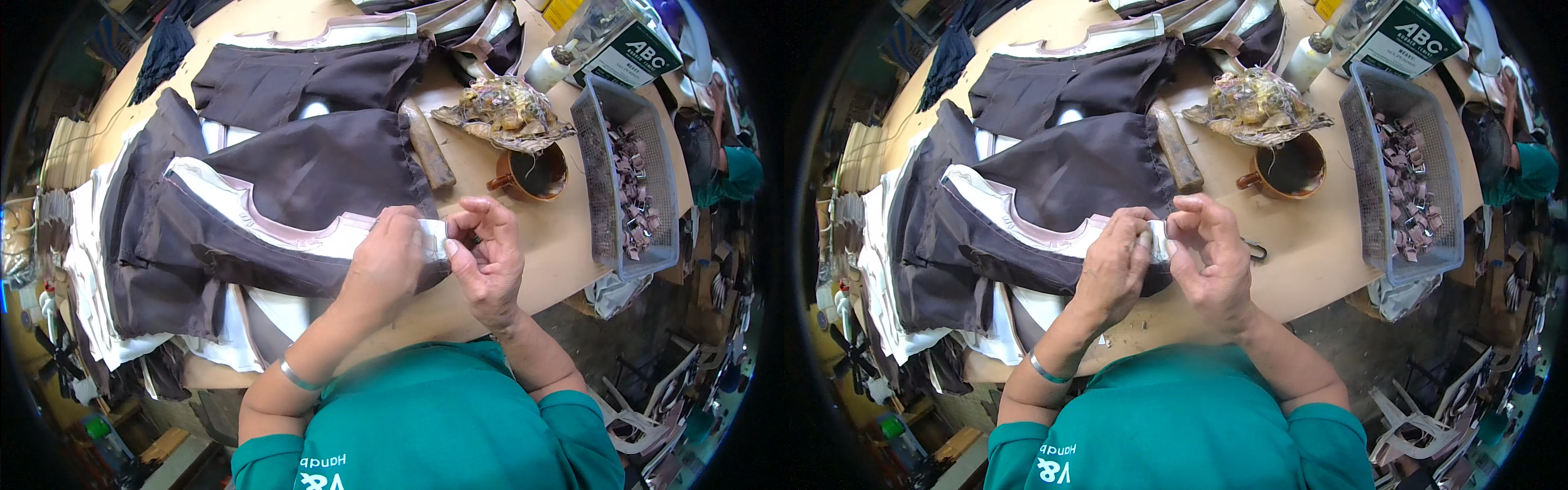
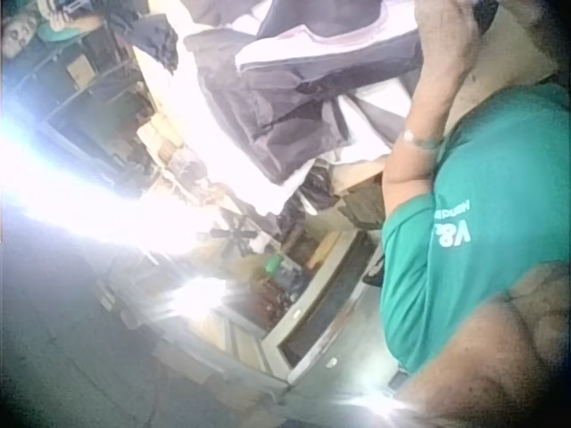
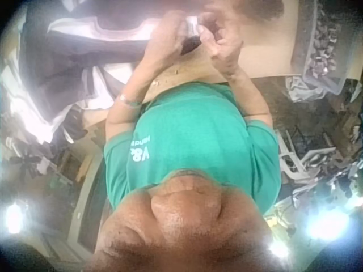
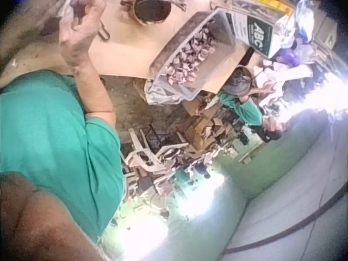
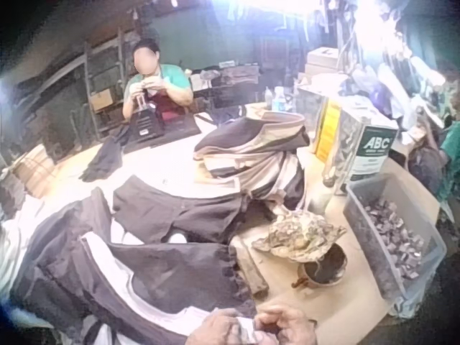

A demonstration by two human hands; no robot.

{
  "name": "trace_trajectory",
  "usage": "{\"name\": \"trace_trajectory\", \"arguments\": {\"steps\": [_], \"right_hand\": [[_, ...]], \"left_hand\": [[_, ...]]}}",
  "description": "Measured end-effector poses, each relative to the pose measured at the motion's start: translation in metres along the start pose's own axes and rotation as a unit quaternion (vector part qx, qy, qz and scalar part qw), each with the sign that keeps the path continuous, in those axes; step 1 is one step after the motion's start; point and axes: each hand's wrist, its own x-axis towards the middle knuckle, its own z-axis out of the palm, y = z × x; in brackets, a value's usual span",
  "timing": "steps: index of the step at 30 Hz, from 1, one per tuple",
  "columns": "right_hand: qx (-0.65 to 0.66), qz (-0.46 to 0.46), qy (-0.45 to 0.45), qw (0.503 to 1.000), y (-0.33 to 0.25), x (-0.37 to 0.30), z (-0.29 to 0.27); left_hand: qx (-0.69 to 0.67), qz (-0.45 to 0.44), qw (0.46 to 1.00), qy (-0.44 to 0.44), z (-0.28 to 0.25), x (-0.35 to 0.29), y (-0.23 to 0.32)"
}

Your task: The person is sewing a piece of dark fabric, likely a garment, using a needle and thread. They are working at a cluttered table, manipulating the fabric and stitching by hand.

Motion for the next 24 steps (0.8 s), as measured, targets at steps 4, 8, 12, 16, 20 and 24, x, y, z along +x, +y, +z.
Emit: {"name": "trace_trajectory", "arguments": {"steps": [4,8,12,16,20,24], "right_hand": [[0.060,0.030,0.005,0.998,-0.001,0.007,-0.001],[0.095,0.068,0.009,0.993,0.001,0.006,-0.008],[0.070,0.122,0.001,0.990,0.003,0.003,-0.015],[0.138,0.161,0.006,0.977,0.003,0.004,-0.014],[0.192,0.166,0.016,0.967,0.003,0.002,-0.010],[0.126,0.129,0.014,0.983,0.003,-0.001,-0.004]], "left_hand": [[-0.050,-0.018,0.999,0.008,-0.003,0.000,0.003],[-0.020,0.018,1.000,0.011,-0.002,0.004,0.001],[-0.023,0.024,0.999,0.016,0.003,0.001,-0.003],[-0.031,0.007,1.000,0.001,0.003,0.002,0.000],[0.036,0.079,0.996,0.007,0.004,0.001,0.002],[0.101,0.126,0.985,0.051,0.009,-0.001,0.005]]}}
